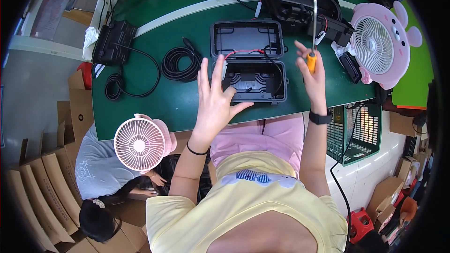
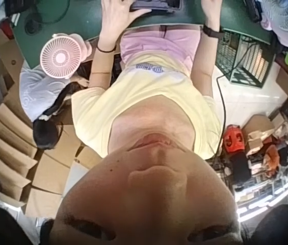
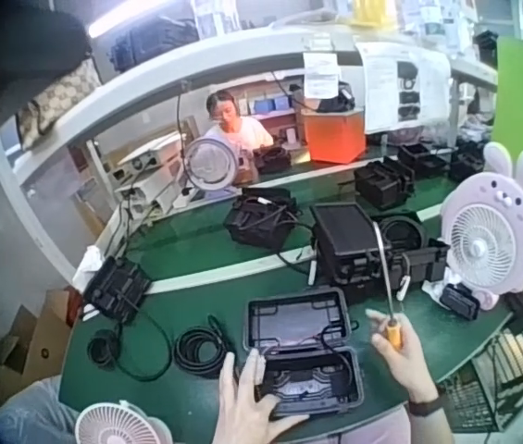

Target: Assembling and checking electronic components inside plastic housing units at a workshop station.

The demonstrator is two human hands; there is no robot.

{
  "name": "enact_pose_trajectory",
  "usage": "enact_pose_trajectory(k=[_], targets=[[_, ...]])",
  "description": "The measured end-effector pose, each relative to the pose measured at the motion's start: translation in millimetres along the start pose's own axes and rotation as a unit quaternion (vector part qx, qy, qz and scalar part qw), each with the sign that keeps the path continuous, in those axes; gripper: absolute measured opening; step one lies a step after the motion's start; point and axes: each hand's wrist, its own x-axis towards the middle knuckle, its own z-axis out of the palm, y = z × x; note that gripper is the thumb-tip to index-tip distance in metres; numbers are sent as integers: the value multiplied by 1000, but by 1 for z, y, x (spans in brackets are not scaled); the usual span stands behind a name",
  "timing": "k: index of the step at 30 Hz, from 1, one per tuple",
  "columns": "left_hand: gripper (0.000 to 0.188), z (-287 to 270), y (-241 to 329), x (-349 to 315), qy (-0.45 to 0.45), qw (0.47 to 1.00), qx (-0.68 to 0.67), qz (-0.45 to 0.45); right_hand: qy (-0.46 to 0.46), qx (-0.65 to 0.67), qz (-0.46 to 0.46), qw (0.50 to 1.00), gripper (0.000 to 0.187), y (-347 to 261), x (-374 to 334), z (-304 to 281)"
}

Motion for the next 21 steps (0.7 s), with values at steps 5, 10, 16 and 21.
enact_pose_trajectory(k=[5,10,16,21], targets=[[45,4,2,-12,-16,1000,-4,1,-46,-23,4,999,21,2,38,24],[43,10,-2,-24,-24,999,26,35,-54,10,-17,998,20,-12,45,30],[41,2,6,-26,-93,992,86,13,-85,35,-149,985,30,-44,35,26],[41,0,2,2,15,995,94,10,-142,90,-122,978,32,-42,18,30]])
